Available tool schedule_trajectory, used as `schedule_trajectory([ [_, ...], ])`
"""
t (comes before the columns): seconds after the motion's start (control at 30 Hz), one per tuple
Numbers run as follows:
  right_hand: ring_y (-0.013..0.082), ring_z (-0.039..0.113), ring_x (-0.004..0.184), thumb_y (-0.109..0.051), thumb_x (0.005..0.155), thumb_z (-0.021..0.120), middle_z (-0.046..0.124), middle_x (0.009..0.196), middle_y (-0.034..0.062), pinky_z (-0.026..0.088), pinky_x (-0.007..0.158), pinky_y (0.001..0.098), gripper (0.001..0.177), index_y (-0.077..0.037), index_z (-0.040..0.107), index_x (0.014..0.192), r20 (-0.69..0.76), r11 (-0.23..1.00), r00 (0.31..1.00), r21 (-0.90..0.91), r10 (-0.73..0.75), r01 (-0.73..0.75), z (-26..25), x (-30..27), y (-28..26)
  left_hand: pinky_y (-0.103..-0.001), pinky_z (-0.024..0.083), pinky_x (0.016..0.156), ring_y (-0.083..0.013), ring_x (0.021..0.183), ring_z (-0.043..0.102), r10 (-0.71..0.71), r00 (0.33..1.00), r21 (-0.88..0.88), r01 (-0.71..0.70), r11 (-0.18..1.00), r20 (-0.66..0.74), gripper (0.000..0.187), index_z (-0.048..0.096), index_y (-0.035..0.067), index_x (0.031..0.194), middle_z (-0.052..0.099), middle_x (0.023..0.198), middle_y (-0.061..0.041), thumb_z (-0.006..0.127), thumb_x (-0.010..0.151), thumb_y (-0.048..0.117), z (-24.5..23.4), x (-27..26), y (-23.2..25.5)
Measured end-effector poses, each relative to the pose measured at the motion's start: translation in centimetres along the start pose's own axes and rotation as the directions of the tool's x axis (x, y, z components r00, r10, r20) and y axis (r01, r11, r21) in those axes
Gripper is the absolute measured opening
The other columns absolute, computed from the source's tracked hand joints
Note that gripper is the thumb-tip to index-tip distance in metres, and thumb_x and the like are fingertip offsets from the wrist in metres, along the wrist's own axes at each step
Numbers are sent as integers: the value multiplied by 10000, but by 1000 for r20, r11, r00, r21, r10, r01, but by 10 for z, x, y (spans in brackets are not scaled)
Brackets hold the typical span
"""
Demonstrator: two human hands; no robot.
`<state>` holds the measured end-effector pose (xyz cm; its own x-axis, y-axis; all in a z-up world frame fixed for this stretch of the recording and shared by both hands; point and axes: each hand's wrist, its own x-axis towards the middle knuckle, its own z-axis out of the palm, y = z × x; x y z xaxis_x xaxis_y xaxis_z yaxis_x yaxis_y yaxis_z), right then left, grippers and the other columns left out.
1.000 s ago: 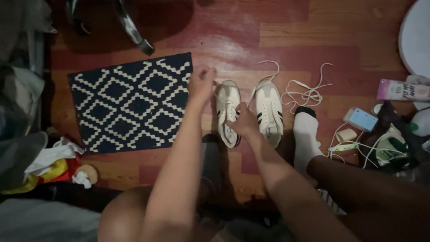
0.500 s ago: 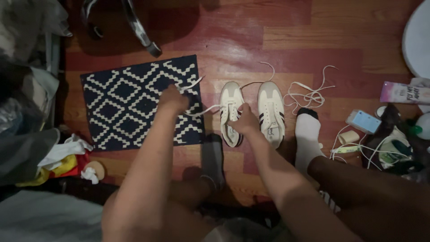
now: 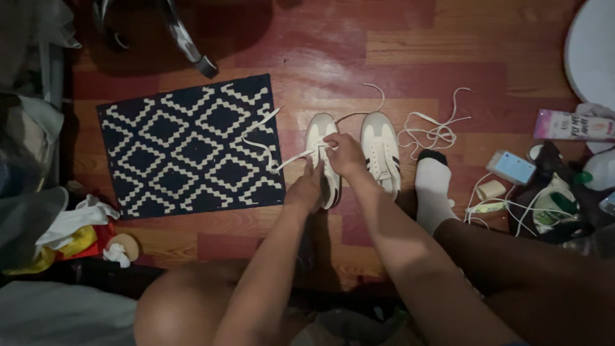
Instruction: The person removes the laces from a pair of white sneakers, then threads and ties the laces back through the eyelets. The person handles the shoes and laces by hand, repeatedly pulling and adjusting the laces to complete the re-lacing.
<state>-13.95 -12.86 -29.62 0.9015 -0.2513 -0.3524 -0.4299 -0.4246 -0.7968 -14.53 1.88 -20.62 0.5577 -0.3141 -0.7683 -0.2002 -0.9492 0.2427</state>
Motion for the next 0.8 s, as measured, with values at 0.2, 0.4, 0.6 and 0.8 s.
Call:
schedule_trajectory([
  [0.2,285,666,1070,-193,878,735,668,1117,78,529,914,420,188,-200,740,1065,71,977,986,-165,150,-136,-8,2,-23,-533,532,978,-404,1163,661,20,998,87,-25,996,54,834,176,296,1638,20,1723,-187,554,916,121,7,6,4],
  [0.4,323,668,1034,-191,890,734,642,1086,130,530,885,433,63,-153,745,939,97,978,992,-202,76,-55,0,16,-7,-515,528,1011,-396,1179,664,-7,998,69,3,998,62,753,187,277,1650,12,1755,-134,469,960,168,18,20,5],
  [0.6,365,668,1020,-127,909,660,633,1065,191,532,888,432,89,-126,747,931,145,994,989,-106,32,-16,11,24,16,-515,466,1061,-386,1262,598,-38,994,58,32,998,103,855,131,206,1643,-8,1723,-142,586,921,251,11,14,15],
  [0.8,372,663,1020,-165,866,706,643,1069,202,525,913,429,96,-116,746,939,244,986,970,-164,19,23,0,29,15,-457,505,1058,-395,1289,580,-55,988,49,49,998,145,1047,133,193,1645,-7,1732,-152,754,814,336,-1,8,24],
])
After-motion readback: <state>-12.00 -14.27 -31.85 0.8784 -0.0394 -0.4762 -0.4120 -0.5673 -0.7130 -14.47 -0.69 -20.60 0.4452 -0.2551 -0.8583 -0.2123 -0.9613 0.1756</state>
